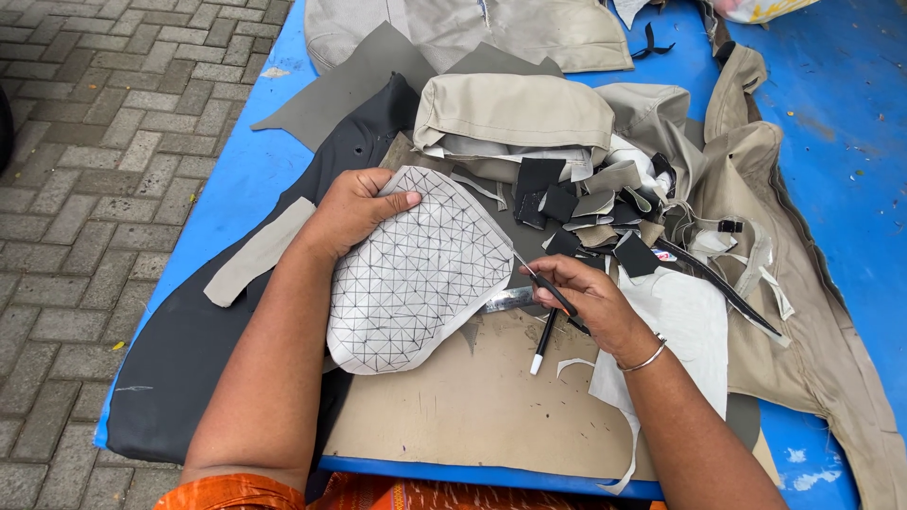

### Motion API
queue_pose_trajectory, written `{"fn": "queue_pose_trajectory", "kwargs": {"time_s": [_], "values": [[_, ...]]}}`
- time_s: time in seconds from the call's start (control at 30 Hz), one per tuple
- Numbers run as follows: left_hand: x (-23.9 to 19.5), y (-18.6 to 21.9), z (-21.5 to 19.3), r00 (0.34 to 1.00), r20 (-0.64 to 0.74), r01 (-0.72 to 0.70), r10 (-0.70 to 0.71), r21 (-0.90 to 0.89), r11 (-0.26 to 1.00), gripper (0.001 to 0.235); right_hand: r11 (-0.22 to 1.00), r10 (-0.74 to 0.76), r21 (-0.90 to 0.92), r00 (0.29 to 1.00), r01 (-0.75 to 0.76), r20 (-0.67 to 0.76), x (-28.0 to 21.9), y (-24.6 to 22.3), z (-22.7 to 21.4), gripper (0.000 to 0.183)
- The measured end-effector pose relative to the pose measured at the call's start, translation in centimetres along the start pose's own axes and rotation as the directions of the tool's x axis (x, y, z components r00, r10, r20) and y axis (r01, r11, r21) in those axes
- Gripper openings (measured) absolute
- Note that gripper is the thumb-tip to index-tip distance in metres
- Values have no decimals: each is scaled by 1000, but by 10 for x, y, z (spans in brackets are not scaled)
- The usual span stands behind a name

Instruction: Marking a pattern on fabric with a pen and ruler and then cutting it out with scissors

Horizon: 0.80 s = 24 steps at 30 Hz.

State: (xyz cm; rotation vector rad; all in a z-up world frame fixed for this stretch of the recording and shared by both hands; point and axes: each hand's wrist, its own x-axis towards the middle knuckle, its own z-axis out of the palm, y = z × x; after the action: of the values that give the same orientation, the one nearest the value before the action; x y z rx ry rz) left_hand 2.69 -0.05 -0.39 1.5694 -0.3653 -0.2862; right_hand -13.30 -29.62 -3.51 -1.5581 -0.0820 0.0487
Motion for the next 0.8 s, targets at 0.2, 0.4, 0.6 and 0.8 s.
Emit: {"fn": "queue_pose_trajectory", "kwargs": {"time_s": [0.2, 0.4, 0.6, 0.8], "values": [[0, -1, -1, 1000, -2, 3, -3, -13, 1000, 13, 1000, 16, -10, 1000, -16, -9, 1, 0, -2, 41], [0, -1, 0, 1000, -4, 2, -2, -20, 1000, 13, 1000, 19, -9, 999, -20, -28, 3, 18, -11, 41], [4, -10, -5, 1000, -14, 0, 0, -23, 1000, 13, 1000, 21, 13, 999, -20, -49, 3, 17, -12, 39], [-1, 1, -1, 1000, -9, -1, 1, -9, 1000, 12, 1000, 6, 0, 999, -6, -41, -1, 1, 0, 39]]}}
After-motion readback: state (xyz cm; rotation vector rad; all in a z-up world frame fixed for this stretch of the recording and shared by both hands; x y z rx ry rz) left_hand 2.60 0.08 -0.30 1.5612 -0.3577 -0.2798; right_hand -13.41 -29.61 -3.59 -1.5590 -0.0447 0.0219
